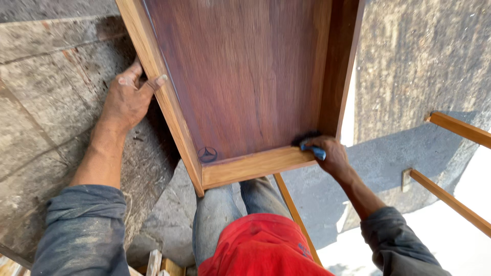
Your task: The person stains a wooden drawer using a brush, applying a dark liquid to the interior surfaces of the drawer.
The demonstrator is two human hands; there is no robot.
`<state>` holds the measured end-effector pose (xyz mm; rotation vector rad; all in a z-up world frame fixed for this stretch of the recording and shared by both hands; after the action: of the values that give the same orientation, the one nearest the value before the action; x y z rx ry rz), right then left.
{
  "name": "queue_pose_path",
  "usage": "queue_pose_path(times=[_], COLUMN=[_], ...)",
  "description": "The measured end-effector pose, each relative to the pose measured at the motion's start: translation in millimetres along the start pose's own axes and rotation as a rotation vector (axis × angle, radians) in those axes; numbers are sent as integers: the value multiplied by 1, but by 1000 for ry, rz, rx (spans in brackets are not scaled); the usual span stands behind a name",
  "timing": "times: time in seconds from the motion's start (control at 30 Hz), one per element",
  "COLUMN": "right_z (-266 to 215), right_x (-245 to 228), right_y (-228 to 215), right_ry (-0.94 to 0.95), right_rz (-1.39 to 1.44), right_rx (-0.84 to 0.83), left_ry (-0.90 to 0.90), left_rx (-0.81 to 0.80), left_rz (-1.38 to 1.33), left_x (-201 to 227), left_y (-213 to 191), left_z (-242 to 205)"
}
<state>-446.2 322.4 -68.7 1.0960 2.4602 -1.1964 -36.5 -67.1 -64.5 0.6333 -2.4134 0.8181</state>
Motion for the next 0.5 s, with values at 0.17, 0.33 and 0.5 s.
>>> queue_pose_path(times=[0.17,0.33,0.5], right_z=[8,29,87], right_x=[12,-10,-60], right_y=[7,-6,-76], right_ry=[146,117,-134], right_rz=[-79,-110,33], right_rx=[-205,-197,163], left_ry=[17,91,86], left_rx=[-29,-9,6], left_rz=[-60,-100,-98], left_x=[26,24,-17], left_y=[-4,-3,-6], left_z=[-9,-6,6])
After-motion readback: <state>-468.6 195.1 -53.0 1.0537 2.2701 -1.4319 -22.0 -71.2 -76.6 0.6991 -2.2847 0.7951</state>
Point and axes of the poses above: each hand's wrist, its own z-axis towards the middle knuckle, its own y-axis out of the palm, x = y × z, the point moved 10 cm from there along z, towards the middle knuckle, and after that the axes turned 4 degrees about -y, right-handed, at the moved point
